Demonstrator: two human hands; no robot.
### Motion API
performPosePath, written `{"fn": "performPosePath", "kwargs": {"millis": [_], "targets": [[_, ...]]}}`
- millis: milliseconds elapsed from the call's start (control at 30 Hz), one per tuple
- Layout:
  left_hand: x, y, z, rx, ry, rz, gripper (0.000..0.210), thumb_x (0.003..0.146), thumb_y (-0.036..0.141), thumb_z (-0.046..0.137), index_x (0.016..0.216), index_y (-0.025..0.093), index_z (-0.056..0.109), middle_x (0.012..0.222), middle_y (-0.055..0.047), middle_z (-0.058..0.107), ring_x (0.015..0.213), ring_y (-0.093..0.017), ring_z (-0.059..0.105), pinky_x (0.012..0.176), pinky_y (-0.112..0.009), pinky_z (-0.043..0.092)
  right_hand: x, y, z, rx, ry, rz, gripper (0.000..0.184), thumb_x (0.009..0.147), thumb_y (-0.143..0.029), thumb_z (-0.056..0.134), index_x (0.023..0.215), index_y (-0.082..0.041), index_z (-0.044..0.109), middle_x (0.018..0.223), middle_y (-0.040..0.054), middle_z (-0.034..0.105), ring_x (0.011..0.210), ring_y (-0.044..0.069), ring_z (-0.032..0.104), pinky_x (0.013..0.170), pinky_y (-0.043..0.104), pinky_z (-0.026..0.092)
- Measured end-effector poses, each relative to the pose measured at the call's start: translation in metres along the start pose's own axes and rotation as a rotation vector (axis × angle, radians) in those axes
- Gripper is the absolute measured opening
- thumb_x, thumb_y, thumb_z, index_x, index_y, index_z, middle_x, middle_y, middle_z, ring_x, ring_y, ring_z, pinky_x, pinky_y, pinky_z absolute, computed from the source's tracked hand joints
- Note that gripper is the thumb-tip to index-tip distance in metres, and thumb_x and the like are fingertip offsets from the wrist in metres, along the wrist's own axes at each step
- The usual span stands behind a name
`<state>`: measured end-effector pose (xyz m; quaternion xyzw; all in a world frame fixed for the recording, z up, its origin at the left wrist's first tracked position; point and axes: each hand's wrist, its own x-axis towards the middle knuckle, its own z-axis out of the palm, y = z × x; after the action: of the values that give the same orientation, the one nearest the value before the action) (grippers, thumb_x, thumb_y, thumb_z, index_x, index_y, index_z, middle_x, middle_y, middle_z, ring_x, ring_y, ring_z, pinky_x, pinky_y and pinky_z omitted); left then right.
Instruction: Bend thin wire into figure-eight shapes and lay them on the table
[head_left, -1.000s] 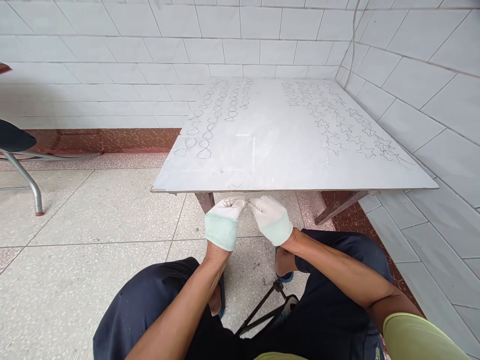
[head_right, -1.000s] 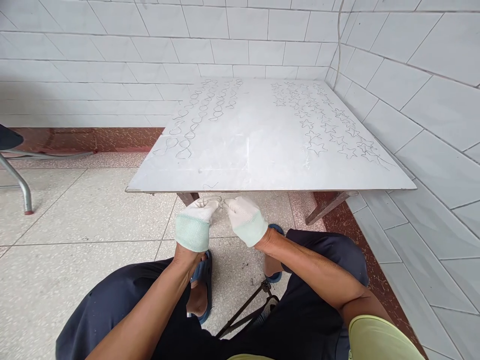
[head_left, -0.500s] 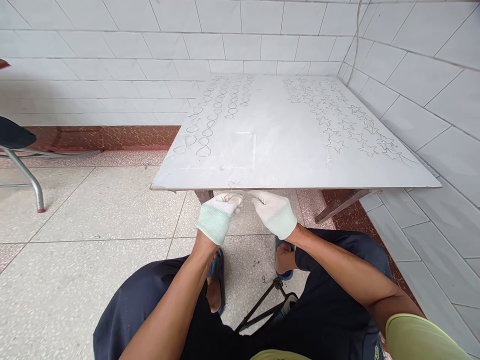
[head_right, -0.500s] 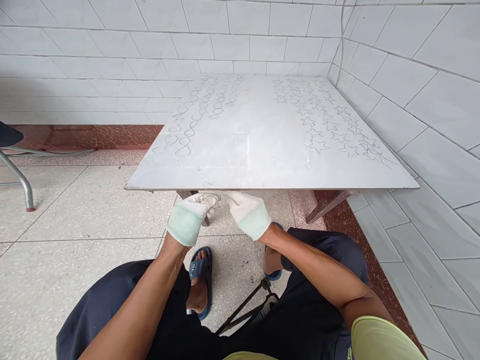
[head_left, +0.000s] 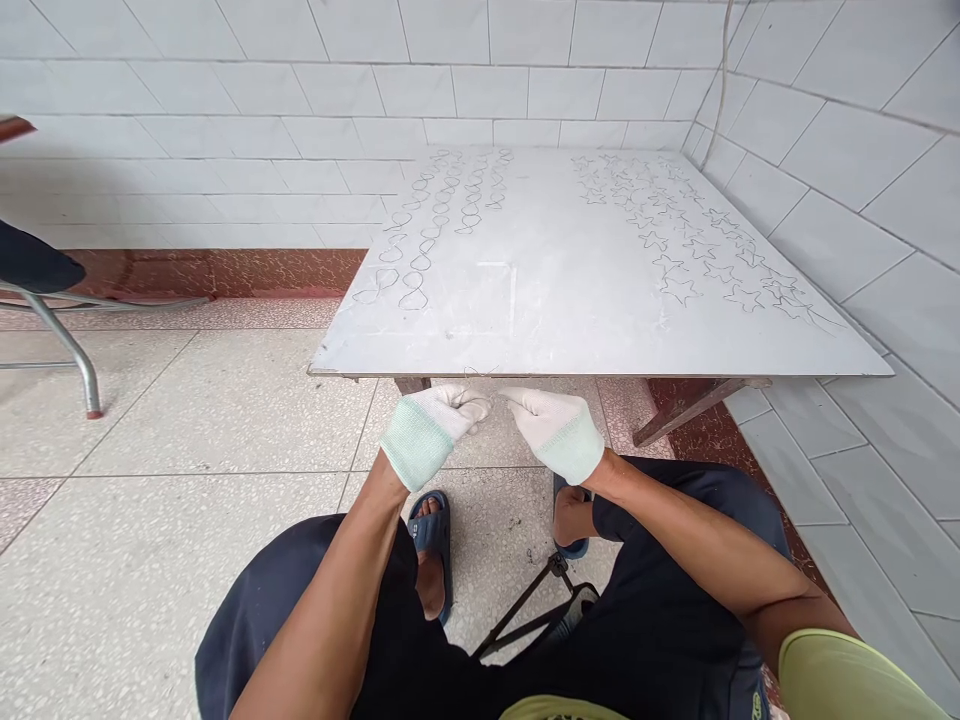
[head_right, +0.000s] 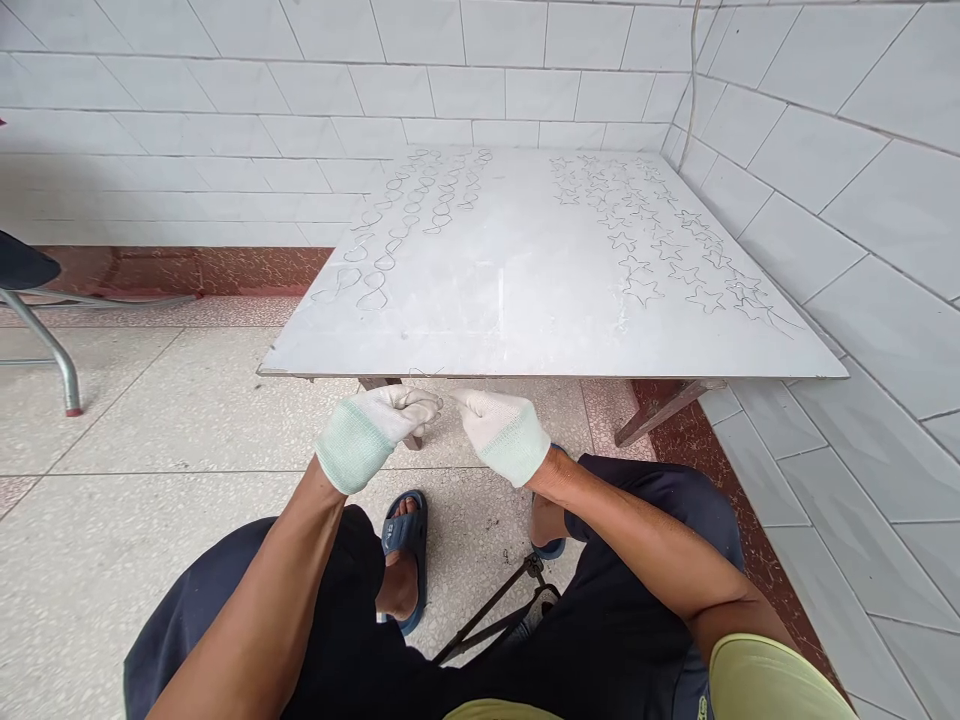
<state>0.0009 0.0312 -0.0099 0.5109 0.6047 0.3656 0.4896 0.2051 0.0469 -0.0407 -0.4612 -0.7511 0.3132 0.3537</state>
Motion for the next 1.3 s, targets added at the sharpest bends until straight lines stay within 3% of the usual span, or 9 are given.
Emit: {"fn": "performPosePath", "kwargs": {"millis": [167,333,500,600,700,867,1033,1200,1300], "targets": [[0.001,0.003,-0.004,-0.048,-0.005,0.0,0.04,0.065,0.055,0.084,0.081,0.018,0.075,0.058,-0.004,0.069,0.049,-0.019,0.062,0.05,-0.031,0.049,0.002,-0.009,-0.009,0.018,0.039,-0.02,0.036,0.102,-0.024,0.059,0.124,-0.038,0.084,0.122,-0.0069,0.082,0.113,0.021,0.079,0.107,0.034,0.061],[-0.001,0.01,0.006,-0.204,0.037,0.007,0.061,0.068,0.071,0.078,0.091,0.015,0.078,0.07,-0.011,0.076,0.052,-0.021,0.065,0.046,-0.029,0.044,0.003,-0.018,-0.014,0.032,0.122,0.122,0.035,0.103,-0.027,0.057,0.124,-0.033,0.084,0.123,-0.0037,0.082,0.109,0.022,0.08,0.107,0.035,0.06],[-0.005,0.005,0.022,-0.199,0.058,-0.029,0.054,0.068,0.063,0.085,0.094,0.016,0.08,0.067,-0.01,0.076,0.054,-0.019,0.064,0.043,-0.025,0.036,0.001,-0.018,-0.005,-0.005,0.138,0.181,0.033,0.102,-0.031,0.055,0.119,-0.033,0.084,0.115,-0.0044,0.084,0.099,0.02,0.079,0.097,0.032,0.06],[-0.005,-0.002,0.022,-0.198,0.069,-0.018,0.045,0.074,0.056,0.085,0.095,0.017,0.081,0.066,-0.009,0.075,0.056,-0.019,0.065,0.045,-0.027,0.039,0.001,-0.022,-0.007,-0.082,0.016,0.131,0.031,0.104,-0.037,0.054,0.11,-0.033,0.084,0.103,-0.0039,0.085,0.093,0.02,0.078,0.086,0.03,0.058],[0.0,-0.008,0.014,-0.201,0.042,-0.041,0.041,0.07,0.05,0.088,0.092,0.016,0.082,0.067,-0.009,0.076,0.053,-0.017,0.062,0.044,-0.027,0.039,0.005,-0.028,-0.025,-0.174,-0.162,0.155,0.031,0.099,-0.051,0.062,0.094,-0.029,0.083,0.087,-0.0004,0.082,0.083,0.021,0.076,0.078,0.032,0.054],[0.007,-0.017,0.008,-0.19,-0.037,-0.109,0.035,0.062,0.04,0.093,0.083,0.015,0.082,0.075,-0.012,0.079,0.053,-0.015,0.062,0.044,-0.025,0.039,0.017,-0.025,-0.055,0.088,-0.109,0.322,0.046,0.101,-0.055,0.058,0.073,-0.021,0.073,0.074,0.0017,0.077,0.069,0.017,0.072,0.071,0.03,0.052],[0.003,-0.014,0.013,-0.144,-0.1,-0.092,0.031,0.065,0.04,0.092,0.083,0.015,0.083,0.076,-0.012,0.08,0.055,-0.015,0.064,0.048,-0.026,0.043,0.022,-0.018,-0.052,0.247,-0.137,0.312,0.031,0.099,-0.044,0.065,0.084,-0.019,0.076,0.081,0.0024,0.08,0.07,0.014,0.073,0.068,0.026,0.052],[0.0,-0.007,0.014,-0.082,-0.067,-0.075,0.034,0.068,0.045,0.088,0.084,0.016,0.083,0.074,-0.012,0.08,0.052,-0.017,0.061,0.046,-0.028,0.041,0.029,-0.021,-0.053,0.434,-0.154,0.347,0.023,0.099,-0.034,0.066,0.092,-0.016,0.078,0.097,0.008,0.083,0.076,0.015,0.077,0.064,0.025,0.056],[-0.002,-0.005,0.017,-0.06,-0.056,-0.05,0.03,0.07,0.044,0.087,0.081,0.017,0.08,0.071,-0.01,0.077,0.052,-0.016,0.059,0.048,-0.03,0.044,0.031,-0.021,-0.054,0.404,-0.194,0.327,0.024,0.099,-0.036,0.068,0.093,-0.017,0.081,0.093,0.0075,0.083,0.075,0.015,0.076,0.065,0.026,0.058]]}}
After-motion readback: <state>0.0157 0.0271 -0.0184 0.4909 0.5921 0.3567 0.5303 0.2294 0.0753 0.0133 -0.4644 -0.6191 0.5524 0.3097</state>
